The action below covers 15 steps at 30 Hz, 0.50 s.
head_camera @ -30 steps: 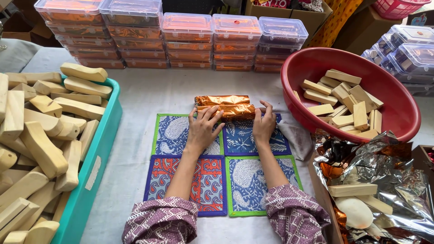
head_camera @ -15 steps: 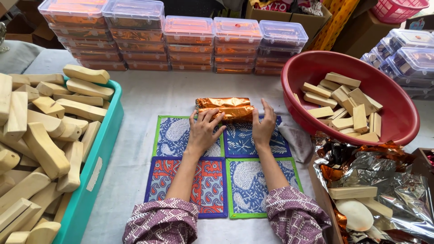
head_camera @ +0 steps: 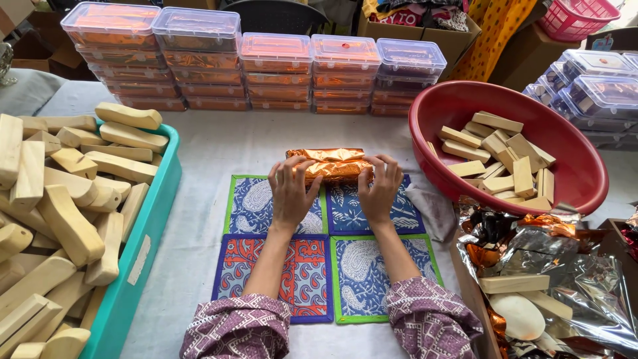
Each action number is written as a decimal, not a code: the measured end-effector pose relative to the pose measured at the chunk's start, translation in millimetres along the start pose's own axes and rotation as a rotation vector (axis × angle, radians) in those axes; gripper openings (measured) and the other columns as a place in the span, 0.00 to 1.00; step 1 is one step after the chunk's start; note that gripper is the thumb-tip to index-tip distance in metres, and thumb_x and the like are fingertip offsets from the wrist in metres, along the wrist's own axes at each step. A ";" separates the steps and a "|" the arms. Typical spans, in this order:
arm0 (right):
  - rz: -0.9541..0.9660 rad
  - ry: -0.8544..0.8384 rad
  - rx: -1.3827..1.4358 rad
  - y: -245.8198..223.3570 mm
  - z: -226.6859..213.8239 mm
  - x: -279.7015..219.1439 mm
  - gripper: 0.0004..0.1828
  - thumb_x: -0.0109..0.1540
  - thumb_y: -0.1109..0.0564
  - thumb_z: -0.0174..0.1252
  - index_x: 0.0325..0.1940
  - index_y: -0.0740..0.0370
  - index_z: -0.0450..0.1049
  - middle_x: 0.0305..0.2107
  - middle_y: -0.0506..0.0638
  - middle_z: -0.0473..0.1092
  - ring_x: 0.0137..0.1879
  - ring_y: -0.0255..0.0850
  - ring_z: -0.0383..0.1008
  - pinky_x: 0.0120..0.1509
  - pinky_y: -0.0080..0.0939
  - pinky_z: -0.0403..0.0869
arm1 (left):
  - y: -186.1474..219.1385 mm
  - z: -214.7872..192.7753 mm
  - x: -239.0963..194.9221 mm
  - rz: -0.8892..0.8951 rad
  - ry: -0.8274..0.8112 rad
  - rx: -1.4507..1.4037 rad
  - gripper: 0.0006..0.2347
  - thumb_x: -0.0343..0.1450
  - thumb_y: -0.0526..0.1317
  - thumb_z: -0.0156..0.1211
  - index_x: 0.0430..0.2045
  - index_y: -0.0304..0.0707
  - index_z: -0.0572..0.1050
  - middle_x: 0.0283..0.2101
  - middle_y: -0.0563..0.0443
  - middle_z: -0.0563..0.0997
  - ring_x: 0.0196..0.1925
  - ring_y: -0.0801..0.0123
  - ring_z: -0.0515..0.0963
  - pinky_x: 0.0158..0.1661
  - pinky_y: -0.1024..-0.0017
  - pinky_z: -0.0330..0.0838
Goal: Cleaning wooden blocks with a cloth, wrapping them in orange foil, and placing them into a plastic storage container.
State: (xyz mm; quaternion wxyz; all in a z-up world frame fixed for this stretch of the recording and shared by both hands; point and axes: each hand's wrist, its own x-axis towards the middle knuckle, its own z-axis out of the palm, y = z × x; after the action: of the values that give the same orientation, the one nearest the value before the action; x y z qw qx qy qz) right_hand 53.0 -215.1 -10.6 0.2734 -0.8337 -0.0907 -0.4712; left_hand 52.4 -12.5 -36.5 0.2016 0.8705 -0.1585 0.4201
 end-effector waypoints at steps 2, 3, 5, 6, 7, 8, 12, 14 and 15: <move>-0.030 0.028 0.022 -2.5 1.5 -3.2 0.10 0.65 0.61 0.56 0.51 0.57 0.74 0.48 0.52 0.68 0.57 0.45 0.66 0.64 0.49 0.63 | 3.7 -8.1 2.6 0.010 0.073 -0.015 0.18 0.77 0.54 0.58 0.55 0.47 0.69 0.57 0.51 0.69 0.63 0.64 0.68 0.69 0.55 0.53; -0.064 0.055 0.044 -4.0 1.8 -4.0 0.08 0.66 0.60 0.56 0.50 0.57 0.73 0.47 0.53 0.67 0.57 0.45 0.66 0.65 0.49 0.63 | 5.9 -12.8 4.7 0.018 0.147 -0.030 0.17 0.77 0.53 0.58 0.55 0.46 0.68 0.57 0.51 0.69 0.63 0.64 0.68 0.69 0.56 0.54; -0.048 0.134 0.165 -24.2 -9.2 12.1 0.07 0.67 0.60 0.56 0.49 0.59 0.71 0.47 0.53 0.66 0.58 0.46 0.66 0.65 0.48 0.64 | 8.9 -16.5 6.2 0.018 0.172 -0.038 0.17 0.78 0.53 0.57 0.55 0.46 0.68 0.57 0.51 0.69 0.63 0.63 0.68 0.68 0.55 0.54; -0.029 0.211 0.287 -34.3 -16.1 18.7 0.06 0.68 0.59 0.56 0.49 0.60 0.70 0.47 0.54 0.66 0.58 0.46 0.66 0.65 0.48 0.65 | 11.6 -18.6 5.6 0.018 0.191 -0.044 0.17 0.78 0.53 0.57 0.55 0.46 0.68 0.57 0.50 0.69 0.64 0.62 0.68 0.68 0.55 0.54; -0.031 0.211 0.282 -46.0 -30.1 29.5 0.06 0.68 0.59 0.56 0.49 0.60 0.70 0.47 0.54 0.66 0.58 0.46 0.66 0.65 0.48 0.65 | 15.2 -20.8 6.8 0.017 0.193 -0.049 0.17 0.78 0.53 0.57 0.55 0.46 0.68 0.57 0.50 0.69 0.64 0.62 0.68 0.68 0.55 0.54; -0.045 0.328 0.316 -57.5 -43.6 42.8 0.07 0.68 0.60 0.55 0.49 0.60 0.68 0.47 0.53 0.65 0.58 0.46 0.65 0.67 0.48 0.65 | 18.7 -22.4 10.4 0.022 0.196 -0.028 0.16 0.78 0.52 0.57 0.56 0.46 0.68 0.58 0.50 0.69 0.64 0.62 0.67 0.69 0.55 0.55; -0.030 0.694 0.677 -110.6 -125.9 72.1 0.10 0.67 0.63 0.57 0.50 0.59 0.65 0.48 0.50 0.62 0.58 0.40 0.66 0.69 0.45 0.73 | 44.0 -48.6 37.5 0.233 0.222 0.015 0.18 0.74 0.53 0.60 0.54 0.47 0.70 0.57 0.47 0.67 0.64 0.62 0.67 0.66 0.53 0.53; -0.142 0.861 0.643 -109.7 -174.4 67.1 0.07 0.69 0.61 0.54 0.50 0.58 0.65 0.44 0.51 0.63 0.51 0.40 0.66 0.59 0.42 0.72 | 90.2 -91.3 52.4 0.320 0.379 -0.020 0.13 0.76 0.48 0.63 0.52 0.51 0.71 0.58 0.52 0.69 0.64 0.67 0.68 0.68 0.56 0.54; -0.240 1.028 0.591 -109.2 -197.9 61.8 0.04 0.71 0.59 0.51 0.49 0.58 0.64 0.40 0.51 0.65 0.44 0.39 0.66 0.49 0.39 0.71 | 112.9 -112.7 57.6 0.410 0.522 -0.065 0.10 0.78 0.43 0.65 0.51 0.55 0.72 0.59 0.58 0.71 0.64 0.71 0.70 0.70 0.60 0.54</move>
State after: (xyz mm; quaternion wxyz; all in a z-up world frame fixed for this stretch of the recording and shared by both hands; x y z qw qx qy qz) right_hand -103.9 -237.8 161.9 0.4474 -0.3719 -0.1674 -0.7960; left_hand -38.7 -62.1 97.7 0.1742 0.6768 -0.2865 0.6554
